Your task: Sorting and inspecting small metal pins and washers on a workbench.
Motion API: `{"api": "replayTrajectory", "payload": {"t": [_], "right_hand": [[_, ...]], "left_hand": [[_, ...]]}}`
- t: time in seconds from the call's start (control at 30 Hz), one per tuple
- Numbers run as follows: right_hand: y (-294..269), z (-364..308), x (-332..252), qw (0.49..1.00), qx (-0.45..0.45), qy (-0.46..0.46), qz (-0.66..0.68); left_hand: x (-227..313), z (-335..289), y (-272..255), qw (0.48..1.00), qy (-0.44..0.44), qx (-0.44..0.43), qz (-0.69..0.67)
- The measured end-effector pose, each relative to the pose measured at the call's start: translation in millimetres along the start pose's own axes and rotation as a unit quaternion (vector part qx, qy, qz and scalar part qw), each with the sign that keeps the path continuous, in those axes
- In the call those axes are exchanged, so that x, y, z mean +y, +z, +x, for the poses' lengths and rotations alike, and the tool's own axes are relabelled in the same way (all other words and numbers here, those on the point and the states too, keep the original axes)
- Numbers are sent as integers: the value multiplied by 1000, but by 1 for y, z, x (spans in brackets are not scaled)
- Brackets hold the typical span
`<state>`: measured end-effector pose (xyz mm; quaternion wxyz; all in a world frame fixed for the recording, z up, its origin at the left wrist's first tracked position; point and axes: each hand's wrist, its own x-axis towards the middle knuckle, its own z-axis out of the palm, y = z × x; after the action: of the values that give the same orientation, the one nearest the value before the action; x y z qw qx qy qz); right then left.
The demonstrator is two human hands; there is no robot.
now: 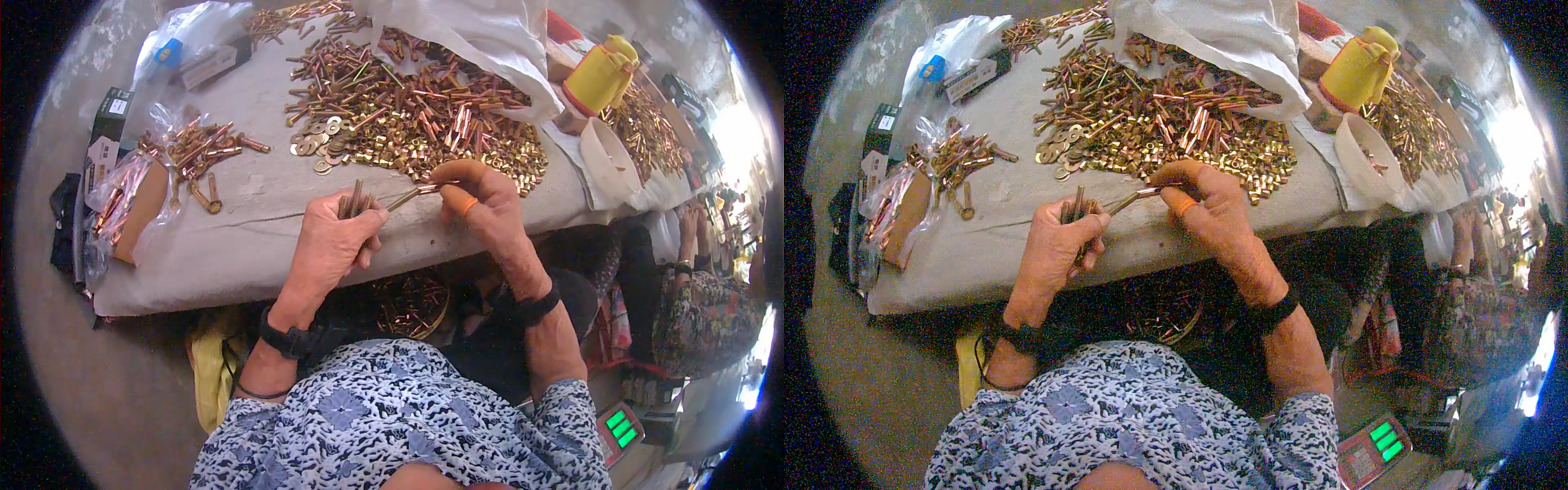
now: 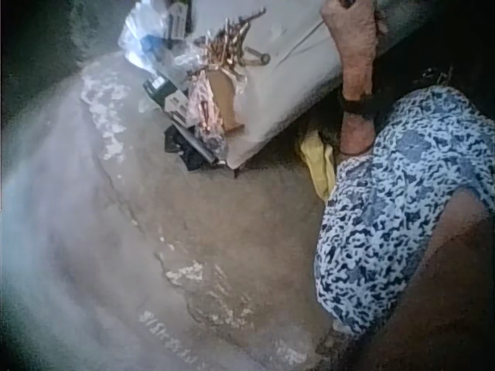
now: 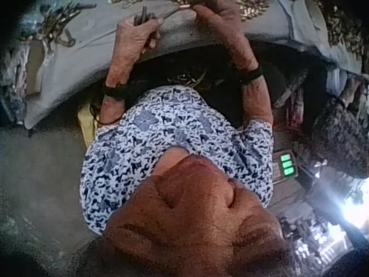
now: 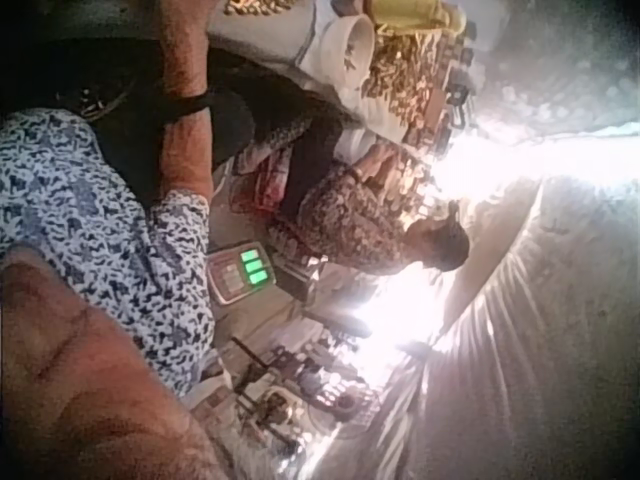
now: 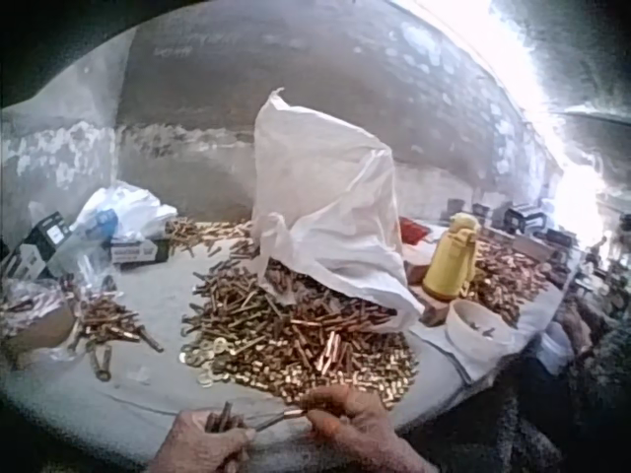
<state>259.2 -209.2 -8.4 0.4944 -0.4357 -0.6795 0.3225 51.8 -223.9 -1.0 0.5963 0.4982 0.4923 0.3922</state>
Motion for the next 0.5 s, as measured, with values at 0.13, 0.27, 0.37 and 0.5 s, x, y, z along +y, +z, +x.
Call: {"api": "replayTrajectory", "payload": {"t": [0.13,0.27,0.37,0.5], "right_hand": [[-3,3,-5,931,-57,-221,-286],[-7,-1,-11,893,-103,-210,-384],[-8,0,-4,864,-25,-234,-446],[-16,5,-4,878,100,-280,-375]], "left_hand": [[4,-1,4,1000,-5,13,12],[6,-2,7,999,-7,11,31],[6,-3,7,999,-1,8,47],[8,-4,6,999,-4,-2,50]]}}
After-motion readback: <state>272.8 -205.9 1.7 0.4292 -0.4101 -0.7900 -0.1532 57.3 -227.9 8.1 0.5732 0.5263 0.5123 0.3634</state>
